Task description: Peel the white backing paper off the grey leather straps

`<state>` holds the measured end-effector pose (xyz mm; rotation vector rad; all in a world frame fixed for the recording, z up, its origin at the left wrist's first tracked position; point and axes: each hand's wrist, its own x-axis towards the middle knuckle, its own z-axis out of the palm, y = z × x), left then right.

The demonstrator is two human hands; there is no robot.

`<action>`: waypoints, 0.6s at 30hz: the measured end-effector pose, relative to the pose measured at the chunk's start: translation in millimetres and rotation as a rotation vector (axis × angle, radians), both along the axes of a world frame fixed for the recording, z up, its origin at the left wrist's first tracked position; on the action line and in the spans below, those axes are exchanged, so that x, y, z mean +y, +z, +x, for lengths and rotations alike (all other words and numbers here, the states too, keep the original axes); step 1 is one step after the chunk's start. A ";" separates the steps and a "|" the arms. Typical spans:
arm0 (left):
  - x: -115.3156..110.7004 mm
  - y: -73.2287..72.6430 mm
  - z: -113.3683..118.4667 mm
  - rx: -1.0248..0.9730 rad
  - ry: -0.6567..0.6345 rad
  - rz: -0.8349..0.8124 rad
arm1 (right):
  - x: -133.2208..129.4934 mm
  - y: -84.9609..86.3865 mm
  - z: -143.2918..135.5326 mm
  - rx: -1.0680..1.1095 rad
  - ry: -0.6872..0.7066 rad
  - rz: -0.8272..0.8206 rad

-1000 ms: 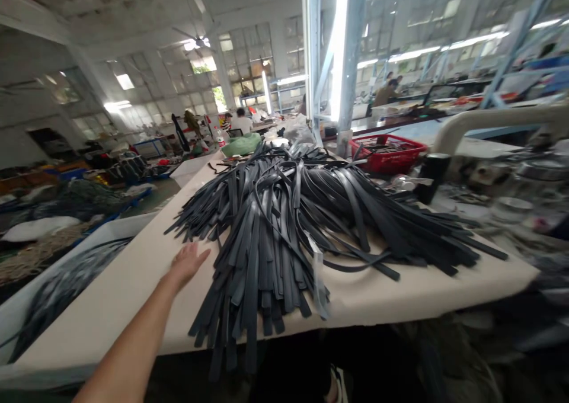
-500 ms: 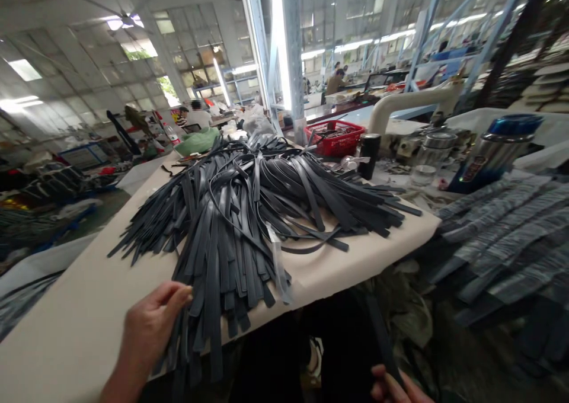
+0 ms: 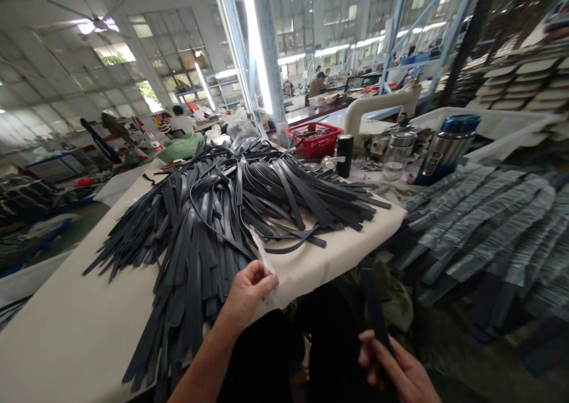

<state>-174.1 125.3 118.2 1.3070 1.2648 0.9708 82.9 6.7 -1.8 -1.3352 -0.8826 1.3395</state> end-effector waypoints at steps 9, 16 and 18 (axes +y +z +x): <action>-56.1 -46.8 11.9 -0.442 0.025 -0.402 | 62.1 55.6 -42.7 0.022 0.323 0.153; -80.4 -60.0 9.7 -0.421 -0.029 -0.496 | 59.0 46.6 -64.5 -0.004 0.415 0.161; -80.8 -61.9 9.6 -0.366 -0.068 -0.505 | 53.7 41.8 -59.1 -0.006 0.400 0.132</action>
